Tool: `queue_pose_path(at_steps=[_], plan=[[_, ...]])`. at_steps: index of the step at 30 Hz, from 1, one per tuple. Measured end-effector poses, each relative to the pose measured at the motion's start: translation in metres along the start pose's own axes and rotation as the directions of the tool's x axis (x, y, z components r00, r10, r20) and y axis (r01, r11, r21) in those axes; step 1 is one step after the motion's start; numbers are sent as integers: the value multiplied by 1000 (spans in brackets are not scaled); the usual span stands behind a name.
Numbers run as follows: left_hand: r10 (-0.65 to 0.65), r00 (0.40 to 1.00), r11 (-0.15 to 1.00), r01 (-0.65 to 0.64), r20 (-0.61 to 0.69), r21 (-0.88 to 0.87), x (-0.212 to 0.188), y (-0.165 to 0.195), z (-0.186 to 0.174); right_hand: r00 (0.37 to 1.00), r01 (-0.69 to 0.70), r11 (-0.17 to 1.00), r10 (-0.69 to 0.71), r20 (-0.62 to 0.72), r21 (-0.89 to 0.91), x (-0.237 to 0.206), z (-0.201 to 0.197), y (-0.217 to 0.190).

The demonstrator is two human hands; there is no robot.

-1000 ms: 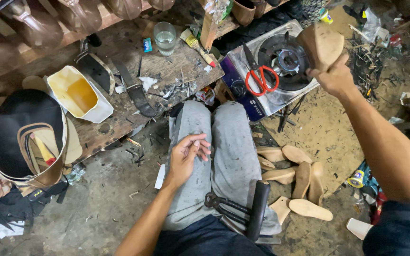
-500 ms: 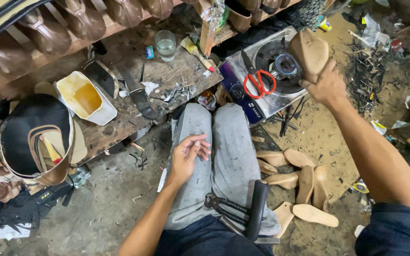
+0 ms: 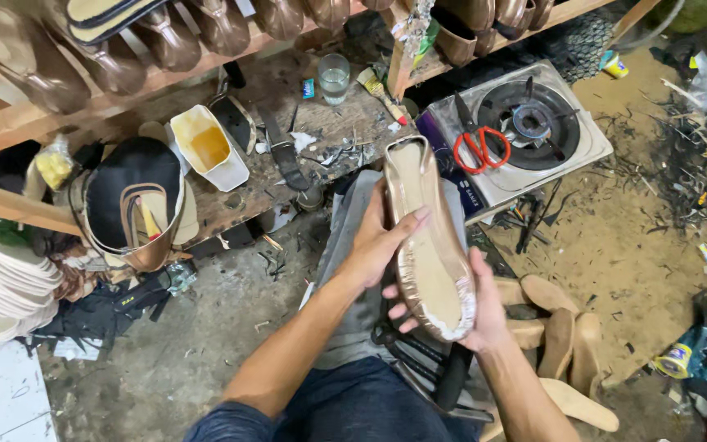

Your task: The person uses a hammer and a curved metal tool to press and shape the upper of a high-heeled shoe. They repeatedly tap along the edges and heel area, then place the shoe on a shelf and pick up a wooden shoe last.

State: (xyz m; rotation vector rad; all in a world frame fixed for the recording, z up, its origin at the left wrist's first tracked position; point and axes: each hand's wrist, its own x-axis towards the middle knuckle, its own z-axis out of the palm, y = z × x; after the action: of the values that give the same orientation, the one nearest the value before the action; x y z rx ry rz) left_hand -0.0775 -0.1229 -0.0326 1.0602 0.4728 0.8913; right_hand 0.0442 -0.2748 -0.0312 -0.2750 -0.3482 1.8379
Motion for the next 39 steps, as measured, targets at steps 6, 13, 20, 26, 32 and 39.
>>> queue_pose_path(at_steps=[6,13,20,26,32,39], plan=[[116,992,951,-124,46,283,-4,35,-35,888,-404,-393,-385,-251,-826,-27,-3,58],[209,965,875,-258,160,409,-2,28,-43,971,-237,-694,-146,-189,-680,-33,4,101],[71,884,731,-361,462,579,-28,6,-55,821,-223,-210,-567,-67,-952,-57,28,70],[60,905,972,-150,420,183,-1,-17,-58,747,108,586,-580,-323,-803,-61,24,38],[89,879,952,-213,469,219,10,-21,-41,905,-95,712,-230,-359,-695,-69,39,30],[21,946,933,-134,324,333,-3,-19,-22,923,-294,363,-130,-361,-884,-50,63,8]])
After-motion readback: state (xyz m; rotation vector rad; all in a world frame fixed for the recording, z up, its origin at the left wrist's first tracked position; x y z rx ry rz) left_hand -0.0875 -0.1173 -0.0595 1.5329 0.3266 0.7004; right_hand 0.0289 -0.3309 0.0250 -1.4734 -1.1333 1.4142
